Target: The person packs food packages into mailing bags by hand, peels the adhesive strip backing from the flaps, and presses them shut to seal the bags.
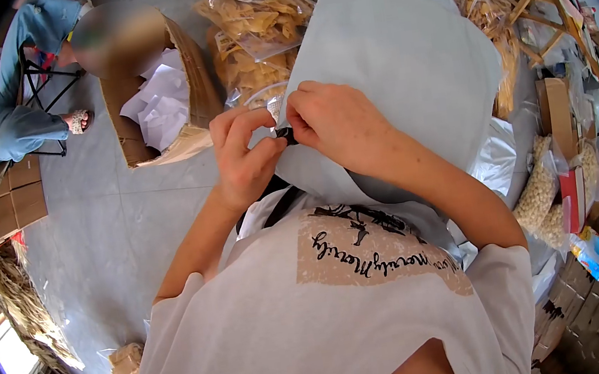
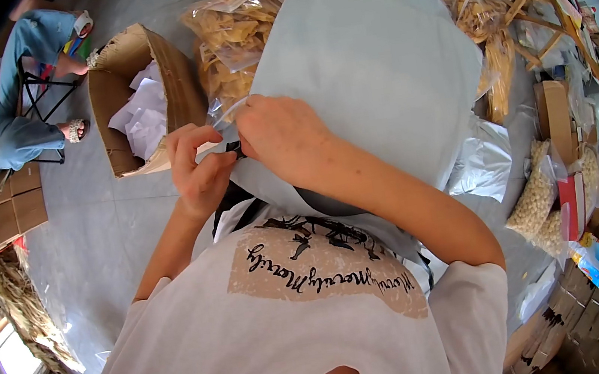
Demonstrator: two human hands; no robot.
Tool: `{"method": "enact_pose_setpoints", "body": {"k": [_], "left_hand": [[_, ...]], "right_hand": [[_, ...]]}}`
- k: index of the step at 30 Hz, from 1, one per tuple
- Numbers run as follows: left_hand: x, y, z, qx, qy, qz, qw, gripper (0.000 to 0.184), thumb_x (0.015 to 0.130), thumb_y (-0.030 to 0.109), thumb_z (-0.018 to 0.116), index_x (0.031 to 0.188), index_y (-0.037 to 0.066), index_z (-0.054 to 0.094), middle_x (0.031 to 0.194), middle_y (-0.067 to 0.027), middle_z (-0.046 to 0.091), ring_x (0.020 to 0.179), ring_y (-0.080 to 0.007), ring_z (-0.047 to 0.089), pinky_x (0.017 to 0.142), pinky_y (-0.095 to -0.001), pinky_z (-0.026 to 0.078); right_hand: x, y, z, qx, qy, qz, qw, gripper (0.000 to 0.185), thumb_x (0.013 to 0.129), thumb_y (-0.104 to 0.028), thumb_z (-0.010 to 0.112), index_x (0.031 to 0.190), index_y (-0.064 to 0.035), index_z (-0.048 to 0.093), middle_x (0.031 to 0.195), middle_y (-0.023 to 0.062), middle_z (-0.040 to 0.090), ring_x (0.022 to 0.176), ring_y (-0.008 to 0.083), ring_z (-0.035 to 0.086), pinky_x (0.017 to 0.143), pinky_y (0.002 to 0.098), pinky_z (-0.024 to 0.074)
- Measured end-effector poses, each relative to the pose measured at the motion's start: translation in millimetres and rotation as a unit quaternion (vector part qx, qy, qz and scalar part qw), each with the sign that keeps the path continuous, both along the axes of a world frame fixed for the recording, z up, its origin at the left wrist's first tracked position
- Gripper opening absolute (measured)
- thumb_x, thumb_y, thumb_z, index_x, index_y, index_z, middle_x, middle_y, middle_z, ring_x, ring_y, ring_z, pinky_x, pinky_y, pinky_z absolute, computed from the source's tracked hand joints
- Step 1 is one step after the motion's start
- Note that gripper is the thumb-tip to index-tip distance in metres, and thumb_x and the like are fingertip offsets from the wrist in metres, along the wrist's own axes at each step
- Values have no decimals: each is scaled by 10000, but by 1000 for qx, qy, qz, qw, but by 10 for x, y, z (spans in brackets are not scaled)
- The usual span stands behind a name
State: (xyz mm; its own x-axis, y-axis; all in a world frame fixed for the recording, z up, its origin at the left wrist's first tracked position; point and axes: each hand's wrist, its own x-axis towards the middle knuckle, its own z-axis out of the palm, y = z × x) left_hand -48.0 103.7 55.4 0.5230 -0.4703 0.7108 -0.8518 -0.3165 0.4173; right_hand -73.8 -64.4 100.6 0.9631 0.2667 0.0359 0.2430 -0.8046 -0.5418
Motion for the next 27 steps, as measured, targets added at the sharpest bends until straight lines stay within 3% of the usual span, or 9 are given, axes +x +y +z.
{"method": "enact_pose_setpoints", "body": {"k": [10,12,13,15,21,22,23,25,27], "left_hand": [[75,136,273,50,86,-110,989,217,521,-23,671,599,56,484,879,-56,558,860,-277,469,732,-345,391],[151,191,281,8,193,-105,976,244,571,-48,665,597,61,448,858,-56,559,859,-248,471,754,-320,377],[178,228,259,4,199,-118,973,244,571,-48,665,597,61,448,858,-56,559,859,-248,471,754,-320,377],[226,300,173,-46,366,-195,909,269,613,-60,658,610,65,420,821,-59,555,851,-212,470,769,-299,362],[247,308,192,-76,422,-239,871,278,636,-83,613,631,79,387,779,-78,528,841,-198,456,766,-292,353],[246,309,203,-75,421,-239,872,281,633,-86,607,631,83,382,772,-73,523,838,-196,450,765,-290,348],[250,312,197,-71,420,-255,868,281,633,-86,607,631,83,382,772,-73,523,838,-196,450,765,-290,348],[260,347,185,-70,434,-241,865,284,635,-86,599,628,89,375,766,-73,524,838,-193,448,766,-292,346],[266,370,185,-69,434,-248,863,287,636,-84,598,631,94,372,762,-72,524,835,-191,447,763,-296,346]], "right_hand": [[-80,-204,125,64,-6,-74,995,62,721,-59,564,729,-11,527,738,87,565,680,242,580,554,319,454],[-187,-405,369,255,24,-122,959,138,795,-120,517,777,17,521,738,114,569,727,228,596,576,332,482],[-275,-539,473,248,27,-136,959,138,795,-120,517,777,17,521,738,114,569,727,228,596,576,332,482],[-554,-868,636,438,84,-271,853,200,870,-207,468,892,-13,510,734,62,568,685,147,571,528,250,473],[-2353,-2528,994,622,17,-345,703,160,885,-182,405,903,-32,461,632,16,464,574,144,488,525,213,462],[-2735,-2679,1051,483,-165,-491,706,151,883,-171,400,893,-30,453,640,25,457,574,147,477,547,230,466],[-3009,-2741,1080,309,-331,-601,658,141,880,-160,395,882,-28,444,647,33,450,574,151,466,569,248,471],[-3270,-2579,1136,80,-564,-585,578,133,875,-155,402,844,-33,443,661,48,450,601,155,478,622,282,474],[-3422,-2262,1020,-87,-377,-571,725,132,795,-110,536,881,-41,464,670,23,425,601,111,430,589,234,408]]}}
